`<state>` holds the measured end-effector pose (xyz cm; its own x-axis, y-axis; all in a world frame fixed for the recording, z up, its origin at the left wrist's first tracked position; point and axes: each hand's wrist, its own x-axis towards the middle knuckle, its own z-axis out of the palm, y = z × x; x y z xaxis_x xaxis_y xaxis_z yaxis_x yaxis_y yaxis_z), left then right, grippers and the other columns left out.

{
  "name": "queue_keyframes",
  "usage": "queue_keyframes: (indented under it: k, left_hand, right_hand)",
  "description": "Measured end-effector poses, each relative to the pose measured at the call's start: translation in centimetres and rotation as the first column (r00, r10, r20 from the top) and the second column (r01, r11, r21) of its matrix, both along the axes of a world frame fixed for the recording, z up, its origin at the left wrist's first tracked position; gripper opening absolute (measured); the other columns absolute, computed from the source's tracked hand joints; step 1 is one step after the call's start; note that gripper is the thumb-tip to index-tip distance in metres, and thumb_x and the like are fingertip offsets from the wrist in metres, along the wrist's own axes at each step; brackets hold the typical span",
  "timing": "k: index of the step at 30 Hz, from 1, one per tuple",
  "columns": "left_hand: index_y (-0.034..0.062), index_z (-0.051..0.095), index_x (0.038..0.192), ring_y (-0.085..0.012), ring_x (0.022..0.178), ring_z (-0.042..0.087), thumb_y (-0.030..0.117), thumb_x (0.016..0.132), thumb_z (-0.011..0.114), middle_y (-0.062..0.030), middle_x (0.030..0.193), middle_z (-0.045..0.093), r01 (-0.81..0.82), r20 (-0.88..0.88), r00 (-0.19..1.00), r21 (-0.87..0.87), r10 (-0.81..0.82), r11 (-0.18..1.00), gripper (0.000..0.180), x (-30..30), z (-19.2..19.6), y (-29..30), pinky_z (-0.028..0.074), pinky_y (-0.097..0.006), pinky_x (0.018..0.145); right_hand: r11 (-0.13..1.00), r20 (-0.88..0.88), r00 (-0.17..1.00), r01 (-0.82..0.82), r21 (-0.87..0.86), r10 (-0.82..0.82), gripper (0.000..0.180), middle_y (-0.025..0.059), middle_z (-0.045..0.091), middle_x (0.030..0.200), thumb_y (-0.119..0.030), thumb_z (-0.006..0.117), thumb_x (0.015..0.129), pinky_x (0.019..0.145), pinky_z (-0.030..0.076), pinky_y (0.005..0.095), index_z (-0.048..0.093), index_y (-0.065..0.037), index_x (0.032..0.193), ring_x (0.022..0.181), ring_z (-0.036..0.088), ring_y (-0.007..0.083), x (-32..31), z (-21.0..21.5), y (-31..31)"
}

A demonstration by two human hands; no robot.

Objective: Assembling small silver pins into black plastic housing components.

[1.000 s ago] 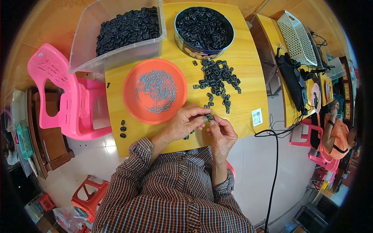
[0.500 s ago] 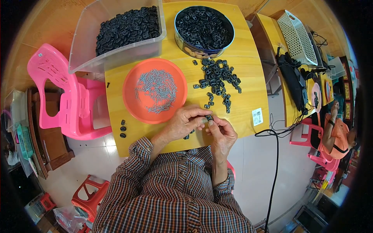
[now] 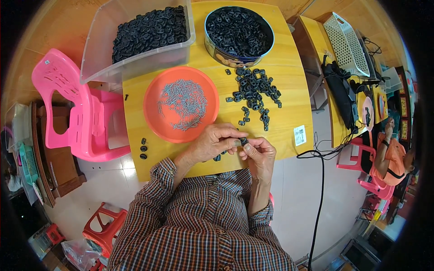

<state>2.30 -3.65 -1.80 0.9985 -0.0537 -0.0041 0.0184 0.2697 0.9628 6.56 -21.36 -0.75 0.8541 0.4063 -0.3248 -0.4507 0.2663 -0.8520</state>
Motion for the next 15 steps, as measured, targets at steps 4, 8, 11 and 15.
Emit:
queue_keyframes:
  k: [4,8,11,15]
  left_hand:
    - [0.0022,0.063,0.111,-0.0103,0.068,0.062,0.001,0.088,0.058,-0.0055,0.087,0.058,0.012,-0.001,1.000,-0.008,-0.012,1.000,0.024,0.0,0.0,0.0,0.050,-0.020,0.056]
    - [0.0018,0.063,0.110,-0.0097,0.067,0.062,0.000,0.087,0.059,-0.0050,0.085,0.058,0.004,-0.002,1.000,0.023,-0.004,1.000,0.024,0.1,-0.1,0.0,0.049,-0.020,0.055]
    - [0.0005,0.062,0.110,-0.0090,0.067,0.061,0.000,0.087,0.057,-0.0041,0.083,0.058,-0.039,0.015,0.999,-0.017,0.040,0.999,0.024,0.1,-0.5,-0.7,0.050,-0.020,0.057]
    - [-0.0004,0.062,0.110,-0.0079,0.070,0.061,-0.001,0.088,0.056,-0.0030,0.081,0.060,-0.099,-0.048,0.994,-0.096,0.095,0.990,0.023,0.1,-0.3,-1.1,0.050,-0.021,0.061]
  right_hand:
    - [0.999,-0.027,0.999,-0.030,0.033,0.031,0.007,0.0121,0.066,0.076,0.004,0.063,0.082,0.056,0.052,0.0233,0.061,0.004,0.089,0.062,0.064,0.0146,0.1,-0.4,-0.1]
    - [0.998,-0.046,0.999,-0.025,0.055,0.027,0.007,0.0129,0.066,0.075,0.004,0.063,0.083,0.055,0.052,0.0244,0.061,0.005,0.089,0.063,0.065,0.0156,0.1,-0.3,0.0]
    - [0.999,-0.037,0.999,-0.007,0.049,0.009,0.005,0.0142,0.066,0.076,0.003,0.061,0.084,0.057,0.054,0.0254,0.061,0.005,0.089,0.064,0.066,0.0170,0.0,-0.2,0.1]
    - [0.999,0.003,0.999,0.046,-0.024,-0.046,0.005,0.0156,0.066,0.078,0.002,0.059,0.087,0.059,0.055,0.0270,0.060,0.006,0.089,0.065,0.066,0.0188,-0.5,1.0,1.1]
